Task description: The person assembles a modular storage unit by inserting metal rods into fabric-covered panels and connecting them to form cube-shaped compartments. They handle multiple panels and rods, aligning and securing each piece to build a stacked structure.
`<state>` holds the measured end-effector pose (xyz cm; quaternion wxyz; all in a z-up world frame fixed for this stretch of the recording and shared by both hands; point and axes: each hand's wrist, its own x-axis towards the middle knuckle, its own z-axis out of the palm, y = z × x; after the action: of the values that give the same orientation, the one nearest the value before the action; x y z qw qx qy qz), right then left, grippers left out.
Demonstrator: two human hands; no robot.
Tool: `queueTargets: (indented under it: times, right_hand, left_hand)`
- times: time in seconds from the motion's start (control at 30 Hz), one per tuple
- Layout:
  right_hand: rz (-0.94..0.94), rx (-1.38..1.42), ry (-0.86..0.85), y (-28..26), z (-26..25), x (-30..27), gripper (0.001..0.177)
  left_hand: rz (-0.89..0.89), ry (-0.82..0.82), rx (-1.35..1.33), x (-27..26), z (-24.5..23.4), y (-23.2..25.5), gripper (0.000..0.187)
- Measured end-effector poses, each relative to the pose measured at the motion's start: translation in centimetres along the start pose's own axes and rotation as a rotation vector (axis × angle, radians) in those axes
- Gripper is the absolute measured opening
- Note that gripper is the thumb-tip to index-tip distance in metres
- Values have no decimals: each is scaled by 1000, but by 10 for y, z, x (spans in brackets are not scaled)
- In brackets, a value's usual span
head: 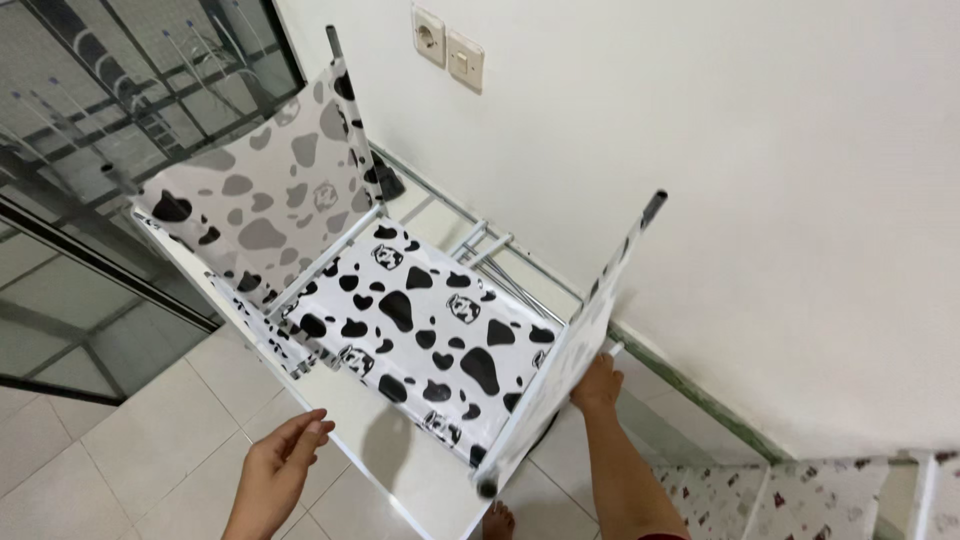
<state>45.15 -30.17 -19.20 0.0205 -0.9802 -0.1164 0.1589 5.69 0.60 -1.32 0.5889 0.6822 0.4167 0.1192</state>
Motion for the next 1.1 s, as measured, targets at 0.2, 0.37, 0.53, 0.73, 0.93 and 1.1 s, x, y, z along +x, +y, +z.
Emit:
queueTargets:
  times: [0.2,0.37,0.53,0.73,0.93,1.1]
  right_hand:
    - [-102,359,263,15,39,32,33]
    - [-346,374,478,17,-20,51,30]
    - [-478,-7,625,9,-140,17,20]
    - [-590,-154,1052,-2,-271,-36,37]
    - [-530,-341,1465,-1,-398,-81,28]
    - [-471,-340,1633,-11,-485,-148,22]
  left_hand:
    - [8,37,88,-1,20,29,40]
    - [109,-39,-12,-9,23,94,33]
    - [335,-95,-41,-1,33,171,30]
    - [692,-99,30,30,69,263,28]
    - [1142,0,43,49,75,350,37]
    - [1455,117,-55,55,39,387,44]
